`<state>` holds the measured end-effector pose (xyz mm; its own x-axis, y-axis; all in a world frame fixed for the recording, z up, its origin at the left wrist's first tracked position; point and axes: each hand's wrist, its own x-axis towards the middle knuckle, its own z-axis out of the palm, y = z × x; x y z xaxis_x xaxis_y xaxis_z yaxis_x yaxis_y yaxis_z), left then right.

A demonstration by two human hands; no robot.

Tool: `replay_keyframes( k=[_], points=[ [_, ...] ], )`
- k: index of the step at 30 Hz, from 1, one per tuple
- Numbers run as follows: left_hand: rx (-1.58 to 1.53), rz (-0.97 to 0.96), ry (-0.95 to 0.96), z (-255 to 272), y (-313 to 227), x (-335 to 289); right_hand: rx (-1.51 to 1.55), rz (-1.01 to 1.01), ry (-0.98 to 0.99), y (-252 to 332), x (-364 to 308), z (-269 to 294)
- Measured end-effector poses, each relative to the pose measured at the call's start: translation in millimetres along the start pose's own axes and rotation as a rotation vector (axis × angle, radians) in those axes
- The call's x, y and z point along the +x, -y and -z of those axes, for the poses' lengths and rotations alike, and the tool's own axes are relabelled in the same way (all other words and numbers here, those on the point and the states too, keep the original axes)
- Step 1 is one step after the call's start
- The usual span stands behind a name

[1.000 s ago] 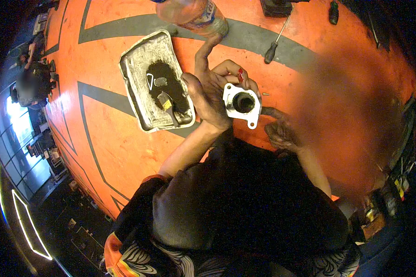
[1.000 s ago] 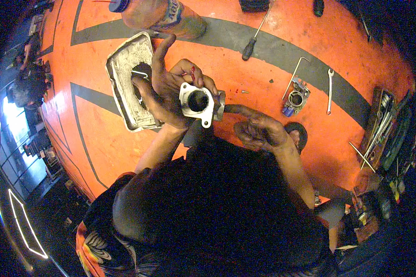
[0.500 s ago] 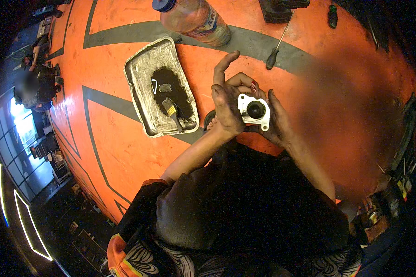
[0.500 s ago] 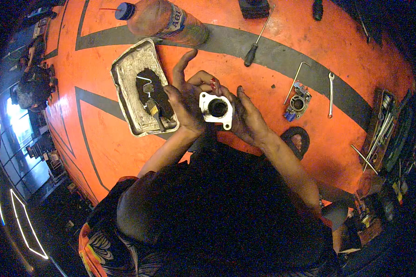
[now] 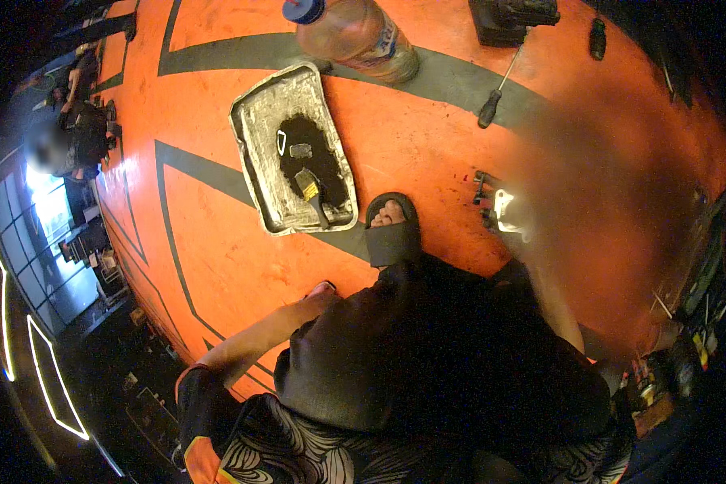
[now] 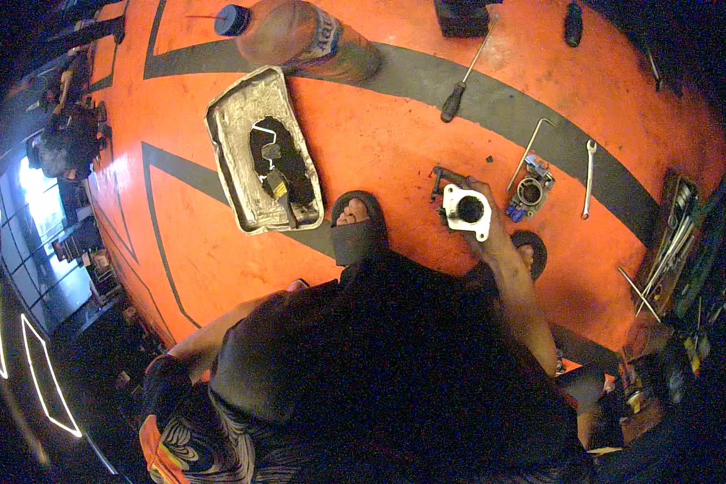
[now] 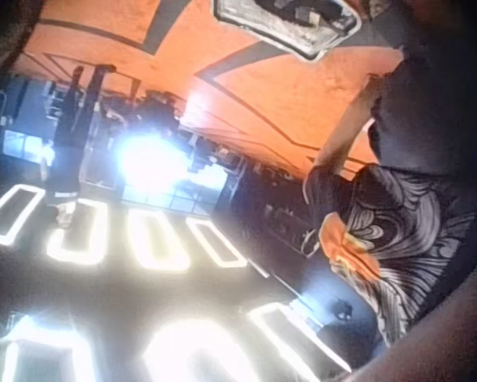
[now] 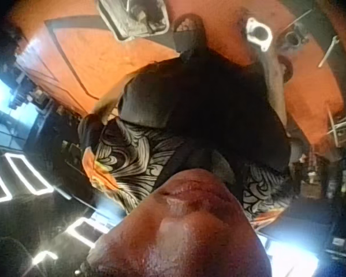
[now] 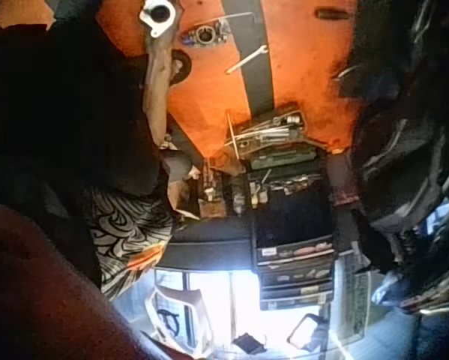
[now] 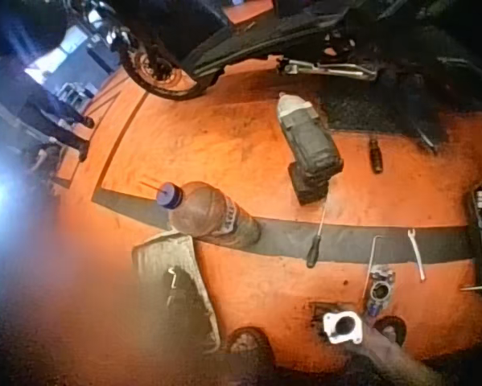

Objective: The person disassembles a mechanical motorcycle part by hand while sitting on the floor, using an allen key to remove bolts and placing the pieces into a small tray.

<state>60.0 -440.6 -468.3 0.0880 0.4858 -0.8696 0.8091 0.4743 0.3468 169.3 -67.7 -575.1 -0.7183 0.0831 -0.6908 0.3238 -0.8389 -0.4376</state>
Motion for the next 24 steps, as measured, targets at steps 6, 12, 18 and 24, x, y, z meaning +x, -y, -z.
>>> replay_keyframes(
  k=[6, 12, 18, 24],
  points=[
    [-0.514, -0.391, -0.420, -14, -9, -5, 0.167, 0.004, 0.127, 6, 20, 18],
    [-0.878, -0.344, -0.337, 110, -28, -42, 0.272, -0.054, 0.193, 26, 17, 14],
    [0.029, 0.263, -0.839, 157, -33, -55, 0.370, -0.041, 0.152, 17, 23, 25],
    [0.171, 0.106, -0.053, -13, -36, -35, 0.328, -0.033, 0.150, 28, 21, -2]
  ],
)
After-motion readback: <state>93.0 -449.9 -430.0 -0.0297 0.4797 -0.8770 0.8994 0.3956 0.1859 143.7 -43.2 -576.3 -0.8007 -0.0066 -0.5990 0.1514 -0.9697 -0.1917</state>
